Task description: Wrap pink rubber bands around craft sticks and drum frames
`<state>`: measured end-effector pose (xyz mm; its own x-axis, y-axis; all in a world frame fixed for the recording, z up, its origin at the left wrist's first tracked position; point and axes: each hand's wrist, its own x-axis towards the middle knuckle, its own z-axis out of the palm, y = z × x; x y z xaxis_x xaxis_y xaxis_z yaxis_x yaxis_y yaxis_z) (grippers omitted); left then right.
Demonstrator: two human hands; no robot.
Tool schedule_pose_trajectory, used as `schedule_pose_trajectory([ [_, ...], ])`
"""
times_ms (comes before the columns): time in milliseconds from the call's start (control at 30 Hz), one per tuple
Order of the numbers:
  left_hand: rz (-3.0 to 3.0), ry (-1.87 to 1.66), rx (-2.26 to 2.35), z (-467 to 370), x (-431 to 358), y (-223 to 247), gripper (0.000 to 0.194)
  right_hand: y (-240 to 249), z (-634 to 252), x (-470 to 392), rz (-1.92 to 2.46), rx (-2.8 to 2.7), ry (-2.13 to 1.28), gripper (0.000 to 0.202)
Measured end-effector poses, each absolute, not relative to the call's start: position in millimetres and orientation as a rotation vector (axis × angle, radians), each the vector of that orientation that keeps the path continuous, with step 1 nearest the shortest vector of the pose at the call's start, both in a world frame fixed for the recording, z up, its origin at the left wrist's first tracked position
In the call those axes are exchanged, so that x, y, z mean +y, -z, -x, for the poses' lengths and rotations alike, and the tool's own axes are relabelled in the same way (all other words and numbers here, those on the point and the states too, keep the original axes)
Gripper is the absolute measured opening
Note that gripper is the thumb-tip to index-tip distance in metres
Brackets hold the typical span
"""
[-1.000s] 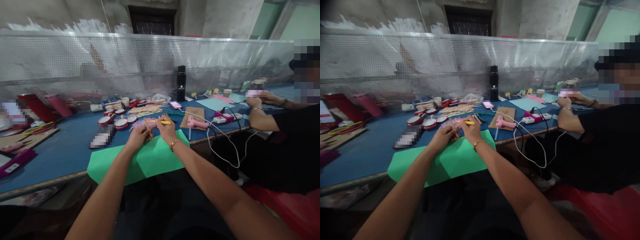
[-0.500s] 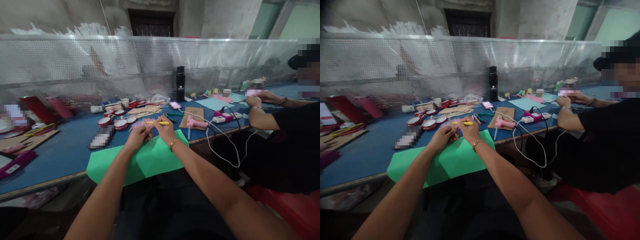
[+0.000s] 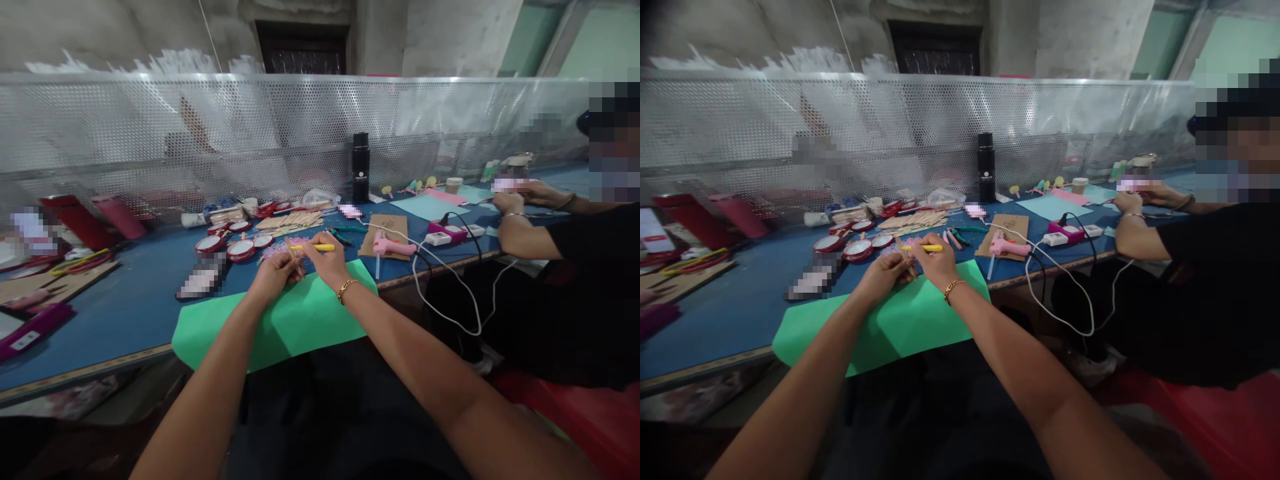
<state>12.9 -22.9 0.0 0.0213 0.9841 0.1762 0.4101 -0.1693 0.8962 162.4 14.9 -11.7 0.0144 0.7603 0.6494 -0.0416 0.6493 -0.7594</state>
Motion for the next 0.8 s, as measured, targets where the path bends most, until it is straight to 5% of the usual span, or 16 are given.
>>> schedule_pose_trajectory([
  [800, -1.648, -1.145, 1.418, -12.7, -22.9, 1.5, 0.048, 12.6, -161.5, 16.1, 0.625, -1.445, -0.712, 0.027],
])
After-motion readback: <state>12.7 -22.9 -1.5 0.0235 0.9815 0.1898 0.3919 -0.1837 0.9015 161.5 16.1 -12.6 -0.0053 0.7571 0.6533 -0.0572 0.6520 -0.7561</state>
